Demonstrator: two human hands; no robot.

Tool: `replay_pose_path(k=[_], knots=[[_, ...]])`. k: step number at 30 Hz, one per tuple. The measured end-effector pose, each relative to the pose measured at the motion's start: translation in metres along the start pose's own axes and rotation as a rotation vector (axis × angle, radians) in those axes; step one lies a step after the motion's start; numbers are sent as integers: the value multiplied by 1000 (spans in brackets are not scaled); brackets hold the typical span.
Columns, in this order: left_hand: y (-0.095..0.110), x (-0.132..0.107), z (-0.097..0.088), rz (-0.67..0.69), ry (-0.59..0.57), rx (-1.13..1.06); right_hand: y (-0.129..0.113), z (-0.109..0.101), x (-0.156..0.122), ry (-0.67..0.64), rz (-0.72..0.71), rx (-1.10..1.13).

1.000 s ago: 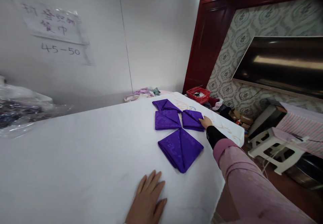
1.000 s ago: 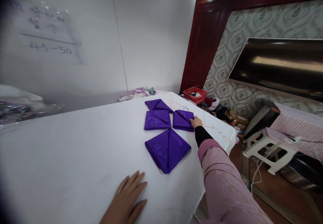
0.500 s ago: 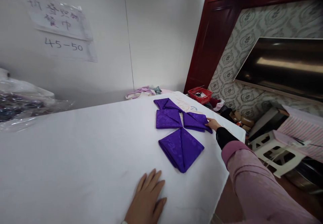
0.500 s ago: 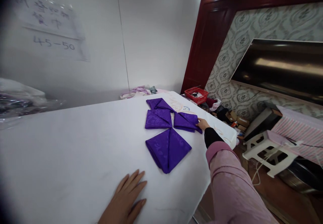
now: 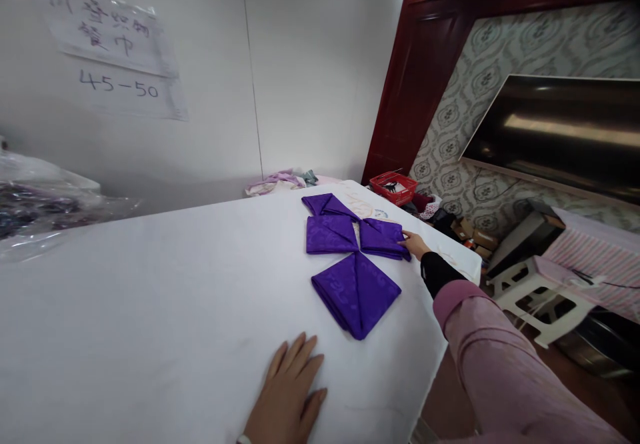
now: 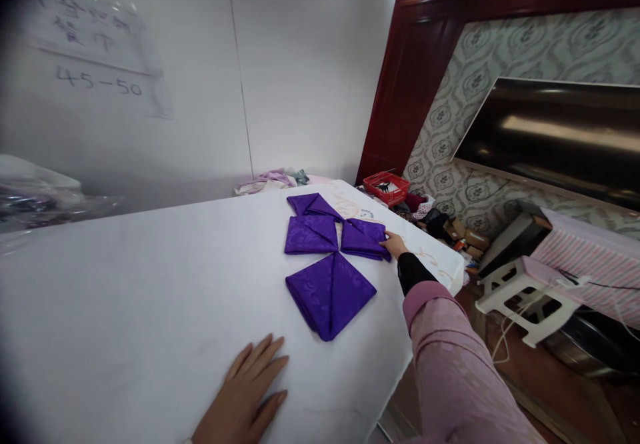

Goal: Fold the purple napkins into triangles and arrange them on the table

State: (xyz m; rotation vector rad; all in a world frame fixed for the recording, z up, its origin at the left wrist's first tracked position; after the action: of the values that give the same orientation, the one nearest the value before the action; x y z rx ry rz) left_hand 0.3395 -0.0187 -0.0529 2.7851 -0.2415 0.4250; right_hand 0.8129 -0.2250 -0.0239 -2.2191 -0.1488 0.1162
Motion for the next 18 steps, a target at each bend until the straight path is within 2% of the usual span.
replay_pose_path(k=[7, 14, 18], knots=[[1, -1, -2, 18, 40, 11, -4, 5, -3, -6, 58, 4], [2, 1, -2, 10, -3, 37, -8, -1, 3, 55, 146, -47], [2, 1, -3, -3, -9, 27, -15, 6, 6, 77, 159, -29]])
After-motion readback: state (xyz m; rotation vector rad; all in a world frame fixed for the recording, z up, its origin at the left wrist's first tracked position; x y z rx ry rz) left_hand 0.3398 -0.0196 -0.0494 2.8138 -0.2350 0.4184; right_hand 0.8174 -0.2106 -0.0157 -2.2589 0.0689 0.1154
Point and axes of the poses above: each hand's wrist, its own x-axis towards the middle knuckle, its own z-axis out of the palm, y = z × x, the point moved 1 cm from there along x, towards the middle knuckle, and after that the axes turned 7 degrees about z, right-handed, at the moved point
